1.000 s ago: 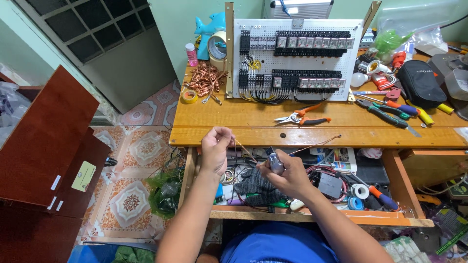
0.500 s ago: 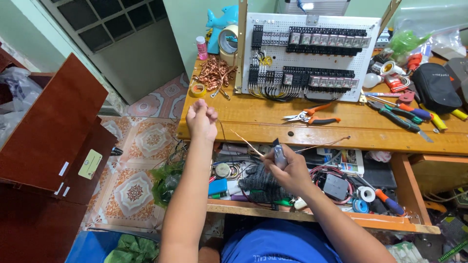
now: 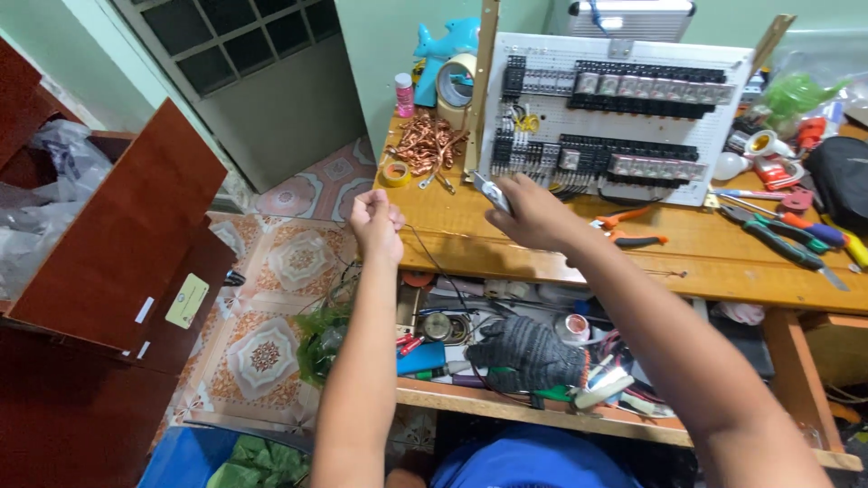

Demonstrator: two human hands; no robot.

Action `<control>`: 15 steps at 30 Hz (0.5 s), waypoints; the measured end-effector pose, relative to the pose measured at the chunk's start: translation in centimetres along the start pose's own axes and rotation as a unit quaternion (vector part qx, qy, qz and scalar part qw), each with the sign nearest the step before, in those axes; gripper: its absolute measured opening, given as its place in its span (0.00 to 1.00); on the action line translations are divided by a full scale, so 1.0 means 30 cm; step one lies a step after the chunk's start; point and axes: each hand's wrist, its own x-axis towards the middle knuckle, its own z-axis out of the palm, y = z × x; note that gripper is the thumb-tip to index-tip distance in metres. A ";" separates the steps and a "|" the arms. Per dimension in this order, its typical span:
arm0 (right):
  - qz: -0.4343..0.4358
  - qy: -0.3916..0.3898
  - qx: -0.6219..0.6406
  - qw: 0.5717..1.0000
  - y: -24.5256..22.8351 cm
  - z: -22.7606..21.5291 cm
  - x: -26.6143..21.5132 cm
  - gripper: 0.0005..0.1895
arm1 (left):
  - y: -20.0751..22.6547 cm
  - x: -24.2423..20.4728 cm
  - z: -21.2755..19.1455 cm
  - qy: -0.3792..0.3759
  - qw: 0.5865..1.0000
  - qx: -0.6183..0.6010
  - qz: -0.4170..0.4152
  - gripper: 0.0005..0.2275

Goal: Stripping insulation from electrical wires using a utility knife and pliers at a workbench

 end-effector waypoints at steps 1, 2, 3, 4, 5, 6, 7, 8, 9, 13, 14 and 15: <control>0.000 -0.002 0.002 1.000 -0.016 0.019 0.049 0.24 | 0.007 -0.005 -0.001 0.003 1.000 0.002 0.000 0.04; -0.014 -0.030 -0.026 0.999 -0.032 0.039 0.096 0.25 | 0.014 -0.011 -0.002 -0.005 1.000 -0.003 -0.002 0.04; -0.029 -0.055 -0.055 0.997 -0.046 0.054 0.146 0.26 | 0.021 -0.013 0.004 -0.013 1.000 -0.008 -0.002 0.04; -0.029 -0.056 -0.053 0.997 -0.008 0.124 0.189 0.26 | 0.031 -0.023 0.003 -0.012 1.000 -0.007 -0.001 0.04; -0.025 -0.057 -0.053 0.997 0.029 0.192 0.231 0.25 | 0.040 -0.033 0.006 -0.019 1.000 -0.007 0.002 0.04; -0.020 -0.057 -0.053 0.997 0.066 0.259 0.274 0.25 | 0.050 -0.043 0.008 -0.025 1.000 -0.007 0.005 0.04; -0.021 -0.057 -0.053 0.997 0.078 0.289 0.292 0.25 | 0.043 -0.035 0.004 -0.026 1.000 -0.007 0.006 0.04; -0.017 -0.032 -0.085 0.996 0.090 0.320 0.310 0.25 | 0.036 -0.028 0.000 -0.031 1.000 -0.002 0.003 0.04; -0.013 -0.008 -0.118 0.993 0.104 0.348 0.328 0.25 | 0.027 -0.021 -0.003 -0.035 0.999 0.002 0.000 0.05; -0.045 0.055 -0.179 0.981 0.025 0.321 0.274 0.20 | 0.020 -0.018 0.000 -0.033 0.999 0.015 0.013 0.04; -0.063 0.110 -0.217 0.968 -0.009 0.308 0.252 0.16 | 0.017 -0.018 0.001 -0.030 0.999 0.015 0.018 0.04; -0.081 0.165 -0.254 0.950 -0.041 0.292 0.230 0.13 | 0.014 -0.017 0.007 -0.028 0.999 0.015 0.024 0.04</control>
